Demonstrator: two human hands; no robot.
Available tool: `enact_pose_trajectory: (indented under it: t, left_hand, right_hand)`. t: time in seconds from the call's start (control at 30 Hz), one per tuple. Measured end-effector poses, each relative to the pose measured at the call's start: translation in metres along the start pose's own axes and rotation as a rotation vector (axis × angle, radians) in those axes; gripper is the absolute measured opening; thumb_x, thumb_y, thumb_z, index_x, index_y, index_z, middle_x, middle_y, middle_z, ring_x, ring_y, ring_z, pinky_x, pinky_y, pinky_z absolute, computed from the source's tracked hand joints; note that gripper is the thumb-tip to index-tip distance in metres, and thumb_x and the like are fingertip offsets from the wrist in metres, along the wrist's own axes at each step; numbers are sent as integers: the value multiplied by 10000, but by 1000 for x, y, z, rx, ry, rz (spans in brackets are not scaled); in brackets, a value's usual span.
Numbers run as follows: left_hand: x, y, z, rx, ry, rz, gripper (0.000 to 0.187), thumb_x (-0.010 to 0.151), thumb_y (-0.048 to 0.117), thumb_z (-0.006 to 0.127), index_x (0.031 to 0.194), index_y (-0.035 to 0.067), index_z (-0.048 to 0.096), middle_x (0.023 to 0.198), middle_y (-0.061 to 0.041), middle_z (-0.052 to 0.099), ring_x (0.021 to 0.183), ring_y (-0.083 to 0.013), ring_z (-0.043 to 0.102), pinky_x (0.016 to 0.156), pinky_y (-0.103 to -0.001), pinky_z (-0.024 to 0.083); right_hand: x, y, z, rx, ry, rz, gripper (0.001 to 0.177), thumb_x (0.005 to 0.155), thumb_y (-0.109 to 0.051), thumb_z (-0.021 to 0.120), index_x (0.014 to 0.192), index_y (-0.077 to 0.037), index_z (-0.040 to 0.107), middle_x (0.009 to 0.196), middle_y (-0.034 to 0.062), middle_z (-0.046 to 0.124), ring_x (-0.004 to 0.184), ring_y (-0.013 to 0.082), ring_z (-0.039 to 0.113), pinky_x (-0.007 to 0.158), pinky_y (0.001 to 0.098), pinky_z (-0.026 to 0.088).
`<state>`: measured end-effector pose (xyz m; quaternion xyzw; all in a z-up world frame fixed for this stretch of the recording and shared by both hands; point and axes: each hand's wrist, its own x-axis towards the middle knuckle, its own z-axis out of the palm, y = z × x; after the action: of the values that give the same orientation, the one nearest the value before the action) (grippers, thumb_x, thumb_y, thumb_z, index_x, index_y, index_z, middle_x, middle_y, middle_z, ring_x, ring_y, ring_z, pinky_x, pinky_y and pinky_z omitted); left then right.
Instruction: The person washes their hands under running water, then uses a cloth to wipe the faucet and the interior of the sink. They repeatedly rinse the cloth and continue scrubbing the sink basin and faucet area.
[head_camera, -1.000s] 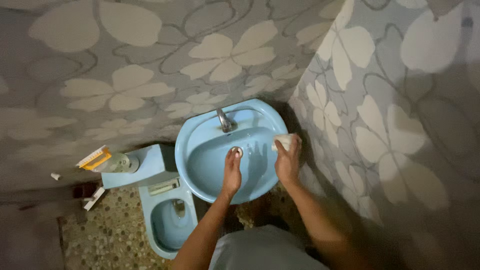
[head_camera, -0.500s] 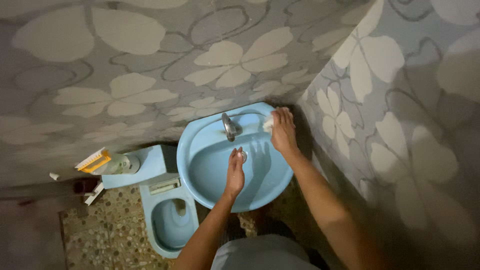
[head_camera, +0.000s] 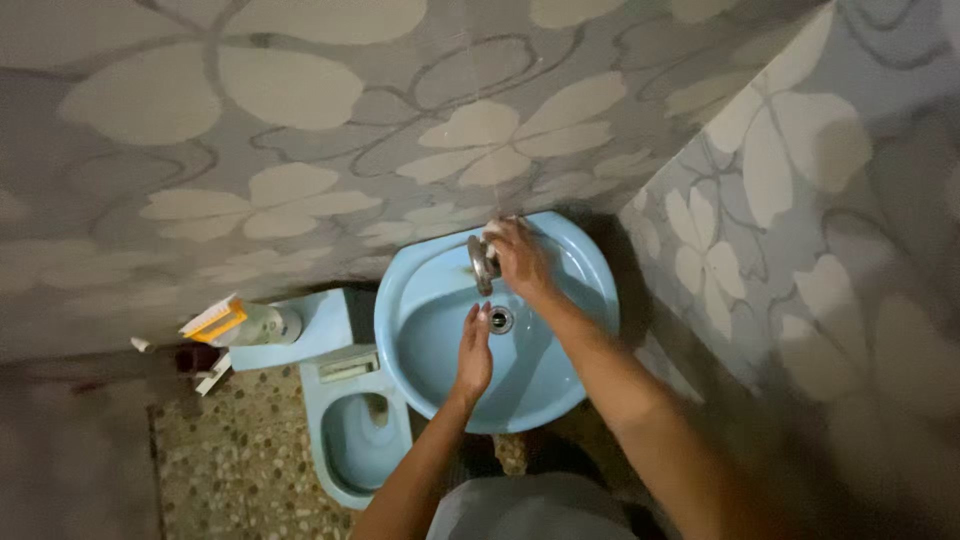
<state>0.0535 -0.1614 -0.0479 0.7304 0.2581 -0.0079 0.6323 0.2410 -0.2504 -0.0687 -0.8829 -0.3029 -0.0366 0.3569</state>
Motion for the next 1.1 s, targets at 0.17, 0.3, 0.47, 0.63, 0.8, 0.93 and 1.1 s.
enact_pose_trajectory:
  t: [0.17,0.3,0.47,0.63,0.8,0.93,1.1]
  left_hand:
    - [1,-1,-4,58,-37,-9,717,1063,552,304,1463,4,535,1622,-210,370,1526,-330,312,1242,-398,202]
    - [4,0,-15,14,-70,-45,717,1038,575,321,1488,53,520,1633,-189,352,1504,-333,339,1216,-412,262]
    - [10,1,-36,-62,-68,-92,723,1023,592,358,1512,76,489,1631,-172,358,1476,-325,375,1177,-420,329]
    - [17,-3,-45,-37,-62,-45,737,1039,609,346,1500,57,510,1599,-179,451,1434,-308,455,1147,-412,386]
    - [10,14,-50,-103,-100,-116,748,1009,609,345,1516,75,476,1593,-154,428,1429,-309,456,1130,-426,399]
    - [8,26,-59,-173,-119,-125,749,1013,613,340,1521,74,454,1587,-158,435,1458,-316,438,1154,-435,374]
    - [3,26,-76,-112,-90,-203,762,1003,625,330,1539,100,465,1538,-186,491,1424,-314,477,1152,-434,380]
  right_hand:
    - [-16,31,-52,-316,-93,-131,406,816,-84,723,1220,-79,681,1405,141,579,1335,361,519,1086,454,461]
    - [-31,25,-106,-413,-294,152,313,866,-109,707,1179,-119,710,1300,125,657,1281,335,584,1107,425,469]
    - [4,-9,-103,-130,-185,292,339,936,-262,709,1217,-78,669,1227,163,668,1157,363,626,996,475,502]
    - [16,-24,-23,-151,32,-21,300,862,-172,672,1159,-148,709,1267,128,651,1224,368,560,1008,516,478]
    - [-16,-4,-31,-170,4,-58,286,893,-102,609,1161,-106,709,1251,141,650,1224,366,569,1040,504,487]
    - [-42,-19,-73,-279,-158,289,242,923,-168,633,1142,-128,729,1225,161,654,1161,362,601,974,475,506]
    - [-7,-40,-91,-282,-162,393,307,957,-323,645,1177,-127,733,1231,127,687,1148,318,642,1010,424,521]
